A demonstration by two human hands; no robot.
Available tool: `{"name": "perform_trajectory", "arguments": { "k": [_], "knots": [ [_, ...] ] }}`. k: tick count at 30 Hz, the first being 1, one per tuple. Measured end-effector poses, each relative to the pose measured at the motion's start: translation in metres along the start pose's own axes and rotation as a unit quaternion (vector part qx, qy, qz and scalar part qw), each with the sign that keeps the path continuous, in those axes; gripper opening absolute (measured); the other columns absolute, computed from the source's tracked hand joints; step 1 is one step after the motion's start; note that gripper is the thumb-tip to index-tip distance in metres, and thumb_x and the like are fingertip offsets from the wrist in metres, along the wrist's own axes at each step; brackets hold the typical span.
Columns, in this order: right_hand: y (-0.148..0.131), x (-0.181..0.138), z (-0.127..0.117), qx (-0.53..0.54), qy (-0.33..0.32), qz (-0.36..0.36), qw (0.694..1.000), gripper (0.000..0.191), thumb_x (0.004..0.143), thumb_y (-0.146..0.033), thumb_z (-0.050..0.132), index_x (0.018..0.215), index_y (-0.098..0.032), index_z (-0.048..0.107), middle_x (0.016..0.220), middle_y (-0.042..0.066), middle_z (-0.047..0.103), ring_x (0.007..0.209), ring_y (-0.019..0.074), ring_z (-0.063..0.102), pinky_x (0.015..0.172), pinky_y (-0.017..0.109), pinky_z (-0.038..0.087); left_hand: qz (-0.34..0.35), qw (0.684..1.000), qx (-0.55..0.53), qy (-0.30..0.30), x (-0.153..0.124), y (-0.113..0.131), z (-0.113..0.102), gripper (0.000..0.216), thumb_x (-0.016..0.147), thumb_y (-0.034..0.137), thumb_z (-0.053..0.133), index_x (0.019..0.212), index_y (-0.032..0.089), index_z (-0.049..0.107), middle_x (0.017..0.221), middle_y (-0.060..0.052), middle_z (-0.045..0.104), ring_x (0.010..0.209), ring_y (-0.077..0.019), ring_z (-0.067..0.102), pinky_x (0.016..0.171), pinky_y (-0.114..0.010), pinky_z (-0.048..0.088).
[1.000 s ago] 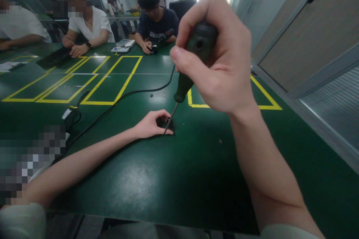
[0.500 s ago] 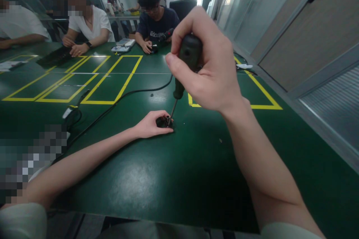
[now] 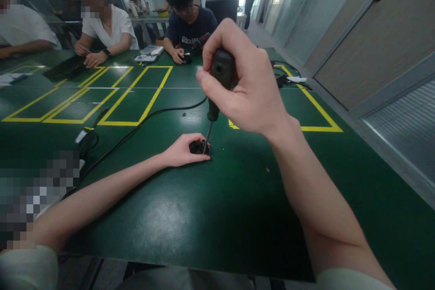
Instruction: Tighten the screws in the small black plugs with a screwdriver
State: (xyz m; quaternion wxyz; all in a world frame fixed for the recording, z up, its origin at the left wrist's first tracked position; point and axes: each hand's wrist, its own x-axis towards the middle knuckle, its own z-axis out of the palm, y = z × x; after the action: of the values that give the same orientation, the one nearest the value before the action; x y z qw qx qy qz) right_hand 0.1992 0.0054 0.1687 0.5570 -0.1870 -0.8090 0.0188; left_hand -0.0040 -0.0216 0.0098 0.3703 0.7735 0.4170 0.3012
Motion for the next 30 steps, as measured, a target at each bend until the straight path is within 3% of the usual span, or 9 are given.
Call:
{"name": "perform_trajectory", "arguments": {
  "k": [8,14,16,18,20,22,26,30],
  "knots": [
    [-0.005,0.0,0.0,-0.037,-0.012,0.0,0.999,0.016,0.086,-0.025,0.071,0.084,-0.024,0.055,0.085,-0.002,0.06,0.076,0.0118,0.056,0.072,0.028,0.051,-0.002,1.0,0.003,-0.002,0.0,0.0,-0.001,0.034,0.078,0.043,0.085,0.095,0.017,0.07,0.09,-0.003,0.073,0.083,-0.0194,0.066,0.078,-0.033,0.051],
    [-0.013,0.0,-0.009,-0.117,-0.063,0.013,0.991,0.023,0.093,-0.048,0.066,0.088,-0.027,0.056,0.083,-0.001,0.056,0.071,0.0128,0.055,0.069,0.031,0.052,0.013,1.0,0.004,0.001,0.0,0.0,-0.001,0.034,0.079,0.043,0.085,0.094,0.017,0.07,0.09,-0.003,0.072,0.083,-0.0198,0.066,0.078,-0.033,0.05],
    [-0.014,0.0,-0.009,-0.118,-0.075,0.008,0.99,0.022,0.094,-0.047,0.065,0.093,-0.027,0.058,0.083,-0.001,0.056,0.069,0.0116,0.054,0.067,0.03,0.05,0.012,1.0,0.005,0.002,0.0,0.0,-0.001,0.034,0.079,0.043,0.085,0.094,0.017,0.07,0.09,-0.004,0.072,0.083,-0.0198,0.066,0.079,-0.033,0.05],
    [-0.013,0.001,-0.009,-0.081,-0.081,-0.002,0.993,0.023,0.089,-0.042,0.071,0.102,-0.026,0.06,0.094,-0.002,0.062,0.068,0.009,0.053,0.061,0.027,0.046,0.009,1.0,0.004,0.002,0.0,0.0,-0.001,0.033,0.079,0.042,0.085,0.094,0.017,0.07,0.09,-0.004,0.072,0.083,-0.0196,0.066,0.079,-0.033,0.051],
    [-0.012,0.002,-0.008,-0.017,-0.094,-0.002,0.995,0.037,0.084,-0.033,0.076,0.116,-0.026,0.058,0.115,-0.001,0.064,0.072,0.0074,0.057,0.057,0.024,0.044,0.006,1.0,0.0,0.0,0.0,0.0,-0.001,0.033,0.079,0.042,0.085,0.094,0.017,0.07,0.09,-0.004,0.073,0.083,-0.0196,0.066,0.08,-0.033,0.051],
    [-0.013,0.002,-0.009,0.028,-0.124,0.017,0.992,0.041,0.085,-0.027,0.073,0.122,-0.027,0.055,0.124,-0.001,0.063,0.081,0.0078,0.063,0.06,0.022,0.048,0.005,1.0,-0.002,-0.001,0.0,-0.001,-0.001,0.033,0.079,0.042,0.085,0.094,0.016,0.07,0.091,-0.004,0.073,0.084,-0.0197,0.066,0.08,-0.033,0.052],
    [-0.014,0.002,-0.013,0.019,-0.134,0.014,0.991,0.018,0.098,-0.036,0.059,0.111,-0.024,0.063,0.101,-0.003,0.064,0.09,0.0087,0.066,0.078,0.024,0.058,0.007,1.0,-0.001,0.001,0.0,-0.002,0.0,0.032,0.079,0.04,0.086,0.094,0.016,0.07,0.089,-0.004,0.072,0.083,-0.0191,0.066,0.079,-0.032,0.051],
    [-0.014,0.003,-0.018,-0.093,-0.09,-0.026,0.991,0.033,0.1,-0.048,0.059,0.121,-0.026,0.072,0.095,0.0,0.061,0.093,0.0119,0.063,0.085,0.03,0.06,0.01,1.0,-0.001,0.003,0.0,-0.002,0.001,0.032,0.079,0.04,0.086,0.094,0.016,0.07,0.09,-0.003,0.072,0.083,-0.0189,0.066,0.079,-0.031,0.05]
  ]
}}
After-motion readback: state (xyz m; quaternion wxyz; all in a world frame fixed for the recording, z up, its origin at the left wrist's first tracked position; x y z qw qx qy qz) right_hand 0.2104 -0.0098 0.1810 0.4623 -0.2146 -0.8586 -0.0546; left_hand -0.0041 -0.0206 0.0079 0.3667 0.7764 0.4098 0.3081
